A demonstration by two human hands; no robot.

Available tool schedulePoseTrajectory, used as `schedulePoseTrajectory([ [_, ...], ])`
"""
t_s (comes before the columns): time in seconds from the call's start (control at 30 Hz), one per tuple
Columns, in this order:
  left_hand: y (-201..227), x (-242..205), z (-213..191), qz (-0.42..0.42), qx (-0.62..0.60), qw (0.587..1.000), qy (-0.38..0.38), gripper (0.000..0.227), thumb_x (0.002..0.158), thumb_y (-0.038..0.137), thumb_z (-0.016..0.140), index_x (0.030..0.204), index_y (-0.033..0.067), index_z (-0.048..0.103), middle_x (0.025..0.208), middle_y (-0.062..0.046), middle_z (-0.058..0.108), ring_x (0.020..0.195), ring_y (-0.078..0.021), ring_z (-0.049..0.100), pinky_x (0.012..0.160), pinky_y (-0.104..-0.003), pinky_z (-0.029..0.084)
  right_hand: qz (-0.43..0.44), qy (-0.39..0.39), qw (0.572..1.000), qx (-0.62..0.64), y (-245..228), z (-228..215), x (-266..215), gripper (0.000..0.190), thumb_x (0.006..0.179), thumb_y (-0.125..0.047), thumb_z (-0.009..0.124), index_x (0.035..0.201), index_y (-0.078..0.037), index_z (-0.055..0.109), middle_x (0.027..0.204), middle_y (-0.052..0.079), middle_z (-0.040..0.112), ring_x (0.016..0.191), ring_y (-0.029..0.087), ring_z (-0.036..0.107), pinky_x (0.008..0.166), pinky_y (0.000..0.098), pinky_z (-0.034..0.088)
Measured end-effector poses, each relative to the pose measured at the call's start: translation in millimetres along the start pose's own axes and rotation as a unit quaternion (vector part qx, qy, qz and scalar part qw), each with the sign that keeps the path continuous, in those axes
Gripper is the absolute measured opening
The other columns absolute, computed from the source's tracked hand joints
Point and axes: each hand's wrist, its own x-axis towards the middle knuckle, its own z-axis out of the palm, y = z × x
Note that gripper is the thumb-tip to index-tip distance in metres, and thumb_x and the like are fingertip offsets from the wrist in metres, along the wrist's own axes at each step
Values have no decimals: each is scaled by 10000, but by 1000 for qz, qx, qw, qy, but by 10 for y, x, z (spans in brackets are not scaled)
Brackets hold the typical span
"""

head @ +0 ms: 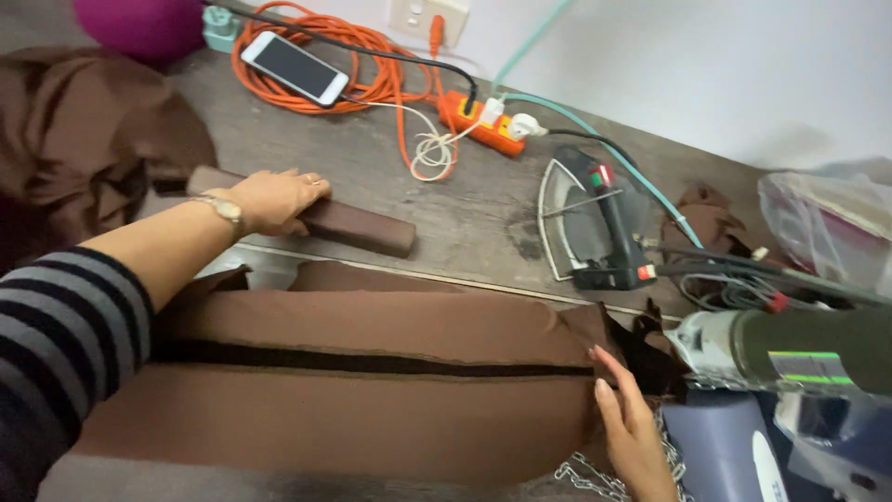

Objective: The person is ironing brown fabric on a workbench, smoothing it out with their hands and moving the iron over it to remove wrinkles.

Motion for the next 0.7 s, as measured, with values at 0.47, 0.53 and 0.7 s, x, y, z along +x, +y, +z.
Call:
schedulePoseTrajectory([
  [0.47,-350,-2641,-160,-453,-142,876,-92,950,871,798,275,1049,-12,740,1132,-279,719,1096,-416,664,916,-438,460,13,69,998,1,239,10,144,138,880,-145,699,933,-38,630,816,35,607,755,95,533,718,224,438],
  [0.53,-202,-2790,-104,-430,-186,880,-76,923,873,748,317,849,-45,790,1007,-259,756,998,-392,690,822,-393,480,5,76,997,-21,169,-5,129,144,882,-169,698,936,-54,630,813,25,586,753,97,512,713,226,424],
  [0.7,-232,-2871,236,-355,-362,835,215,427,876,439,734,754,35,667,698,-64,579,693,-177,488,649,-319,352,-34,104,994,21,-39,-143,14,124,924,-151,669,969,-64,593,845,14,584,789,82,525,727,212,410],
])
